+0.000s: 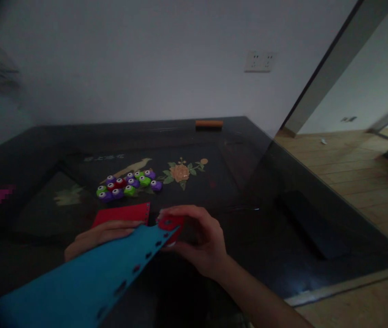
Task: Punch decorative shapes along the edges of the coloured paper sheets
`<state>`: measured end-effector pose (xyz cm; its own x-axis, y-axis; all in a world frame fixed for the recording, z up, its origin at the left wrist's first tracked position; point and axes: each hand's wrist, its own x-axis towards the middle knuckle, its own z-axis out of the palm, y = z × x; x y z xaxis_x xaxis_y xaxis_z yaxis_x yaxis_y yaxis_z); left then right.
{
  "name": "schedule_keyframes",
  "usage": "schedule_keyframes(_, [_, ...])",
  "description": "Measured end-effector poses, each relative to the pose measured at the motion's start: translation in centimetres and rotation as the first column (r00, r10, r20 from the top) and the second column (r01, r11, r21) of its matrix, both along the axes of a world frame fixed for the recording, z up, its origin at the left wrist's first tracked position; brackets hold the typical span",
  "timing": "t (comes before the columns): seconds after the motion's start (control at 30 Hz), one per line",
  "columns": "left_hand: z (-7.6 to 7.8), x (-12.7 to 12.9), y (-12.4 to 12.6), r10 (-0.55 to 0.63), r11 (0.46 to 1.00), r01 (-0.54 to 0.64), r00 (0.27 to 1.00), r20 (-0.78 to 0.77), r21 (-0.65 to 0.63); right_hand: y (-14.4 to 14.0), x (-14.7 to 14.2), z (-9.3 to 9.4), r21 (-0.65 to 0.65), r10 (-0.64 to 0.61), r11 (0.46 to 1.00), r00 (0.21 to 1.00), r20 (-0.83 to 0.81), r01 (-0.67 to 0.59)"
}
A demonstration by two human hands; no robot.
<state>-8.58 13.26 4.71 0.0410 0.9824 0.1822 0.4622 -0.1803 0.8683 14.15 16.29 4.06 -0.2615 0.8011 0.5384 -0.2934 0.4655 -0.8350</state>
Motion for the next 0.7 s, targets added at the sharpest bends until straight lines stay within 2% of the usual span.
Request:
schedule_keyframes(0.07, [0.6, -0.4, -0.3, -0.089, 0.996, 0.088, 0.995, 0.040, 0.028, -0.4, 0.2, 0.0, 0.107, -0.005, 0.994, 0.999, 0.047, 0.000])
schedule_keyframes(0.1, [0.8, -0.5, -0.4, -0.098, 0.995, 0.096, 0.994, 0.054, 0.032, -0.5, 0.3, 0.0, 0.156, -0.012, 0.988, 0.997, 0.080, -0.001])
schedule_keyframes(0.3, [1.0, -0.3, -0.5, -0.059, 0.998, 0.058, 0.994, 0.091, 0.009, -1.1, 1.3, 0.0, 0.349, -0.076, 0.937, 0.961, 0.267, -0.023])
schedule_keyframes(0.43, [0.7, -0.4, -0.1, -0.087, 0.996, 0.086, 0.989, 0.116, 0.019, -0.9, 1.8, 0.1, 0.458, -0.139, 0.888, 0.931, 0.338, -0.033])
schedule_keyframes(0.57, [0.7, -0.5, 0.1, -0.133, 0.991, 0.131, 0.979, 0.153, 0.022, -0.6, 2.0, 0.5, 0.492, -0.091, 0.863, 0.926, 0.366, -0.109])
schedule_keyframes(0.7, [0.9, -0.2, -0.1, -0.065, 0.998, 0.067, 0.992, 0.106, -0.021, -0.7, 1.9, 1.1, 0.475, -0.081, 0.872, 0.922, 0.379, -0.118])
